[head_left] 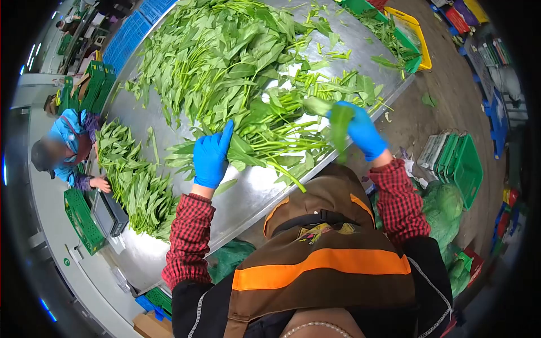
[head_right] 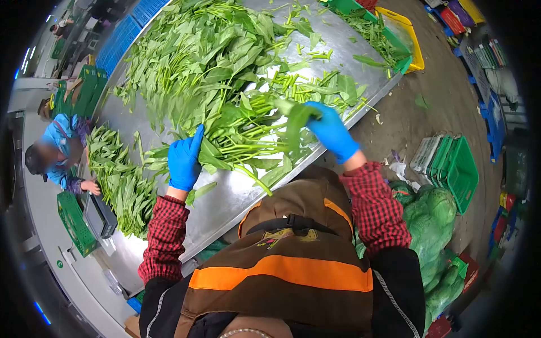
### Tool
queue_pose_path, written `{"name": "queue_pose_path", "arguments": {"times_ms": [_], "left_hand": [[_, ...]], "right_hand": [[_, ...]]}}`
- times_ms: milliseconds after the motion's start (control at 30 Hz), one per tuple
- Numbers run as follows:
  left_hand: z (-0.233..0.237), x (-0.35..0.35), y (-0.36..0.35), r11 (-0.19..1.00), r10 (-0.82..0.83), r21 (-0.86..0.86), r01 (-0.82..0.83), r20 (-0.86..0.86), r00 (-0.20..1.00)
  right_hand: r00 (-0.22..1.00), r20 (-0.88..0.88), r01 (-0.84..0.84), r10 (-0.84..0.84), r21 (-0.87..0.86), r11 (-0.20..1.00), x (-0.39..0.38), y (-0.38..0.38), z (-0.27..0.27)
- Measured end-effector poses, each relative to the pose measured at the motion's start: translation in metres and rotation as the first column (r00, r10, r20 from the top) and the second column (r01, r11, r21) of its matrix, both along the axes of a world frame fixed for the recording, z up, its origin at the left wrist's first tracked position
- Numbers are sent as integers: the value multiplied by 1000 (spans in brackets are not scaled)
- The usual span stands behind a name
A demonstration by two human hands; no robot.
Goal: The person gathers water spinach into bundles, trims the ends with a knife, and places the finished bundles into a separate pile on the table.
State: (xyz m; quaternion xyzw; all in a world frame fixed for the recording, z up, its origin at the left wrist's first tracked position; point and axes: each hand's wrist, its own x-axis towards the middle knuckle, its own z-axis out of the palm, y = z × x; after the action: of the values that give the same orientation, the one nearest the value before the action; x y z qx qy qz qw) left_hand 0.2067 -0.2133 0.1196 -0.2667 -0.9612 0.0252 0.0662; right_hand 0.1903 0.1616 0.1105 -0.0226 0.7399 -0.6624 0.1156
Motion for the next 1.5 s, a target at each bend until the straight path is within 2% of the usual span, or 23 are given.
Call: {"name": "queue_pose_path", "arguments": {"times_ms": [33, 200, 267, 333, 400, 433, 533, 567, 667, 700, 733, 833, 933, 967, 1033, 1167, 1200, 1233, 1267, 1300, 1367, 1467, 1500], "left_hand": [[-1, -2, 4, 999, -36, 16, 37, -37, 999], [4, -5, 22, 995, -98, -29, 96, -46, 994], [4, -7, 24, 998, -55, -23, 55, -15, 998], [5, -6, 21, 998, -42, 45, 44, -38, 998], [9, -4, 15, 998, 57, 25, -58, 32, 998], [6, -5, 12, 993, 61, 97, -63, 31, 998], [1, -5, 3, 982, 54, 176, -63, 60, 997], [1, -6, 1, 982, 55, 178, -64, 59, 997], [0, -4, -5, 985, 9, 175, -1, -44, 999], [1, -3, -12, 984, 9, 177, 1, -52, 999], [1, -2, -17, 984, 7, 179, 4, -60, 998], [0, -4, -19, 984, -26, 174, 39, -78, 997], [5, -9, -6, 982, -103, 145, 117, -104, 989], [7, -10, 0, 982, -135, 118, 150, -123, 983], [12, -9, 8, 976, -157, 130, 174, -128, 979], [16, -8, -1, 967, -143, 192, 164, -120, 982], [20, -5, -3, 969, -123, 204, 141, -97, 988], [22, -4, -5, 968, -119, 210, 136, -91, 989], [22, -2, -9, 969, -117, 209, 133, -88, 989], [22, 0, -14, 972, -115, 198, 129, -83, 990], [21, 4, -21, 974, -103, 192, 120, -99, 990], [23, 5, -27, 970, -106, 205, 133, -138, 985], [24, 4, -28, 972, -103, 196, 132, -151, 983]], "right_hand": [[973, -214, -40, 83, 200, 979, -6, -11, -10], [943, -11, -284, 333, 498, 820, -7, -75, 16], [891, -359, -86, 279, 468, 879, -3, -91, -16], [903, -411, -34, 128, 227, 973, -5, -98, -21], [995, -76, 45, -61, -198, 979, 0, -98, -16], [986, 143, 157, -90, -577, 801, 3, -100, -10], [997, 47, -24, 69, -640, 768, -3, -81, -31], [931, 337, 157, 144, -723, 673, 2, -68, -27], [856, 504, 406, -117, -513, 756, 8, -23, -1], [909, 380, 233, 169, -802, 550, 3, 15, -32], [909, 381, 232, 171, -801, 552, 0, 28, -33], [897, 412, 316, -162, -338, 886, -4, 33, -10], [997, 50, -55, 55, 0, 998, -18, -32, 23], [870, -490, 53, 58, 209, 976, -23, -56, 23], [754, -521, -46, 400, 565, 824, -32, -78, 20], [834, -530, -138, 153, 69, 988, -28, -97, -6], [992, -126, -71, 19, -423, 903, -24, -93, 9], [943, 323, 201, 81, -747, 634, -23, -88, 17], [945, 325, 208, 17, -644, 736, -26, -74, 14], [916, 390, 265, 91, -760, 593, -32, -56, -3], [870, 438, 457, -225, -550, 699, -38, -22, -8], [878, 426, 458, -216, -622, 635, -41, 27, -31], [860, 378, 492, -341, -441, 751, -41, 32, -24]]}}
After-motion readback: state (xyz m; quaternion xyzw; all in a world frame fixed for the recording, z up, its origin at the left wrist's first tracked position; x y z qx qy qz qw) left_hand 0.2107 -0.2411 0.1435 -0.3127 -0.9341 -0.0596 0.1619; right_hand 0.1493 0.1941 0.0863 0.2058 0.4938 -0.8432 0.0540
